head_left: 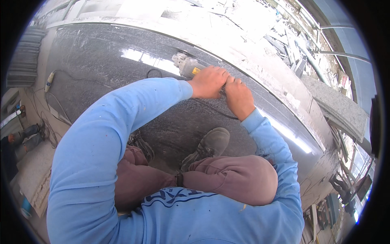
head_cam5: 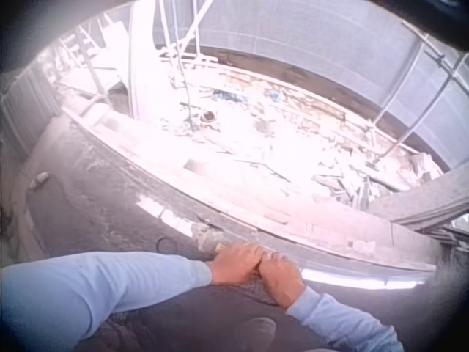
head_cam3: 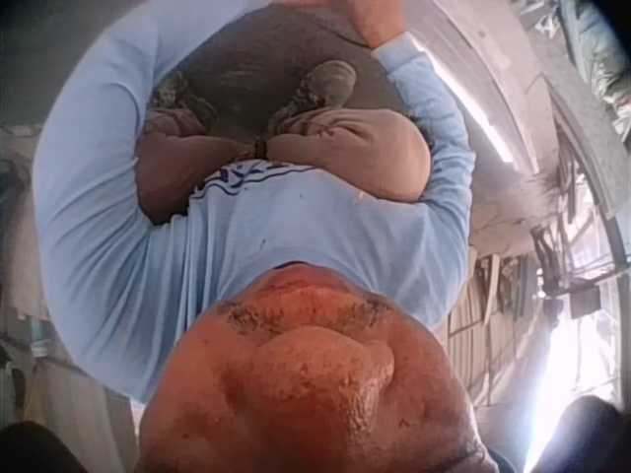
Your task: The person uses an angle grinder to smooth the surface of a large dark stone slab. The person holds the tool with both hands and moves it along the slab's surface, generating dust. The person briefly pauses to wipe the surface with a hand before resuming grinding.
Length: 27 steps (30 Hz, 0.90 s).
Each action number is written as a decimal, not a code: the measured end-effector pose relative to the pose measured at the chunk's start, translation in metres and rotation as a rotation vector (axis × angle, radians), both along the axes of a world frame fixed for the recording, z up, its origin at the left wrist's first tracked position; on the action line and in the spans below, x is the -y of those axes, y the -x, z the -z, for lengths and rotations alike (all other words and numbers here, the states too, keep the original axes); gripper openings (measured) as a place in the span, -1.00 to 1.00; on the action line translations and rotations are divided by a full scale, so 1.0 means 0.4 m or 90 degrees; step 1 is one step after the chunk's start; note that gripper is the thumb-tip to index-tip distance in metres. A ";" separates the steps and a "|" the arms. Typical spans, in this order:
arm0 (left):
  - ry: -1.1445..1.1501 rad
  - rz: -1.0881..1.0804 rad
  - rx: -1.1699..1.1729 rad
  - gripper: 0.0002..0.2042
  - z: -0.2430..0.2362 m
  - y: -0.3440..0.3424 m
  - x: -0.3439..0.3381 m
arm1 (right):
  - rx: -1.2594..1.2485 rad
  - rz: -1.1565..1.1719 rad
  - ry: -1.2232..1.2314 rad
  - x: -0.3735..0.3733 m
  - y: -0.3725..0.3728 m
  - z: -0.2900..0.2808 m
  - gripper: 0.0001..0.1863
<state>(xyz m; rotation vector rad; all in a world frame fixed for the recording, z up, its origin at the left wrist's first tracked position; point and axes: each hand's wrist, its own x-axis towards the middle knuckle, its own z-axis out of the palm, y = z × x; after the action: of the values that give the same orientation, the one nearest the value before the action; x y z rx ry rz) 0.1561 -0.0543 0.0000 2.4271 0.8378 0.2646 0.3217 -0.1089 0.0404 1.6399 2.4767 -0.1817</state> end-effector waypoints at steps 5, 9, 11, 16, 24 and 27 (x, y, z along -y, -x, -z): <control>-0.005 -0.012 -0.008 -0.51 0.021 0.023 -0.015 | -0.028 -0.003 -0.005 -0.017 0.023 0.029 -0.72; -0.006 -0.026 -0.014 -0.52 0.041 0.048 -0.031 | -0.072 0.029 0.047 -0.039 0.047 0.052 -0.72; -0.020 -0.029 -0.019 -0.52 0.044 0.055 -0.035 | -0.068 0.041 0.070 -0.044 0.054 0.050 -0.72; -0.037 -0.007 -0.002 -0.51 0.022 0.033 -0.023 | -0.046 0.019 0.042 -0.025 0.027 0.026 -0.65; -0.005 -0.014 0.036 -0.52 0.003 -0.011 0.003 | -0.011 0.007 0.013 -0.001 -0.018 0.006 -0.69; 0.008 -0.009 0.014 -0.53 0.010 -0.002 0.007 | -0.020 0.010 -0.005 0.010 -0.008 0.031 -0.71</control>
<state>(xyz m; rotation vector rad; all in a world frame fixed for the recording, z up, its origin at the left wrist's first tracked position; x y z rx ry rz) 0.1568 -0.0572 -0.0038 2.4037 0.8439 0.2902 0.3249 -0.1128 0.0278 1.6735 2.4903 -0.2015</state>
